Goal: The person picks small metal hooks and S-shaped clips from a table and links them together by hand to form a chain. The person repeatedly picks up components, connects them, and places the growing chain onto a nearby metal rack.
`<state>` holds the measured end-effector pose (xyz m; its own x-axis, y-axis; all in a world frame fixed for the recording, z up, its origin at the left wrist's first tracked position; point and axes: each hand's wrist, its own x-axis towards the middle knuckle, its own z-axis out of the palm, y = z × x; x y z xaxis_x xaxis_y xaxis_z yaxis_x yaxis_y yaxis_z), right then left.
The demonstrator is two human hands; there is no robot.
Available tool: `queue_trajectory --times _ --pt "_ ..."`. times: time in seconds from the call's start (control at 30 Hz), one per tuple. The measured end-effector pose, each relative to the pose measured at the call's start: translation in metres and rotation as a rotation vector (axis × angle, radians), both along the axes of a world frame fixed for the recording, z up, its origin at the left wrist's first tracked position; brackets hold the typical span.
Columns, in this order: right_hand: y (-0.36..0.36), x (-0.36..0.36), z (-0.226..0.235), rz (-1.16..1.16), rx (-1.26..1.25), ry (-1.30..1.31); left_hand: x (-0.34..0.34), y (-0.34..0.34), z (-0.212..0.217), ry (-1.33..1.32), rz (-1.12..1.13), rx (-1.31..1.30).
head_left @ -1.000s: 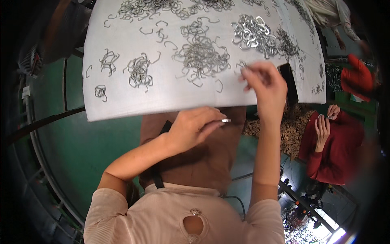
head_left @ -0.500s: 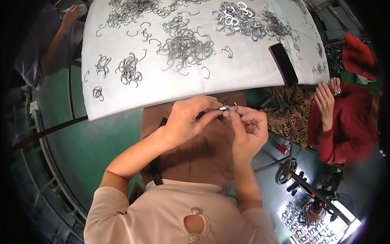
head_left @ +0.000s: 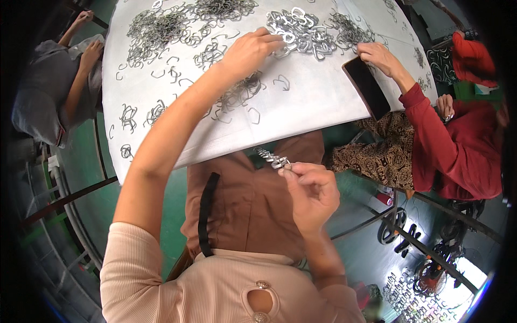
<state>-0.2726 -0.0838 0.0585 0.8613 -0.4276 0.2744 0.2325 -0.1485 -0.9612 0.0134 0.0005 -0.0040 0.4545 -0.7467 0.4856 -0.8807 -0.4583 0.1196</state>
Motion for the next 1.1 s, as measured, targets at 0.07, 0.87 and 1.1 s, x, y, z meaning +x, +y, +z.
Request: queue_trajectory --times 0.07,0.87,1.1 --pt "-0.005 -0.002 0.000 0.076 -0.123 0.021 0.008 0.001 0.001 -0.068 -0.049 0.194" --pt "0.001 0.018 -0.009 -0.059 -0.019 -0.017 -0.200 0.048 0.086 1.043 0.102 -0.741" --pt "0.005 0.016 -0.015 0.015 -0.173 -0.065 -0.201 0.062 0.080 0.746 0.061 -0.666"
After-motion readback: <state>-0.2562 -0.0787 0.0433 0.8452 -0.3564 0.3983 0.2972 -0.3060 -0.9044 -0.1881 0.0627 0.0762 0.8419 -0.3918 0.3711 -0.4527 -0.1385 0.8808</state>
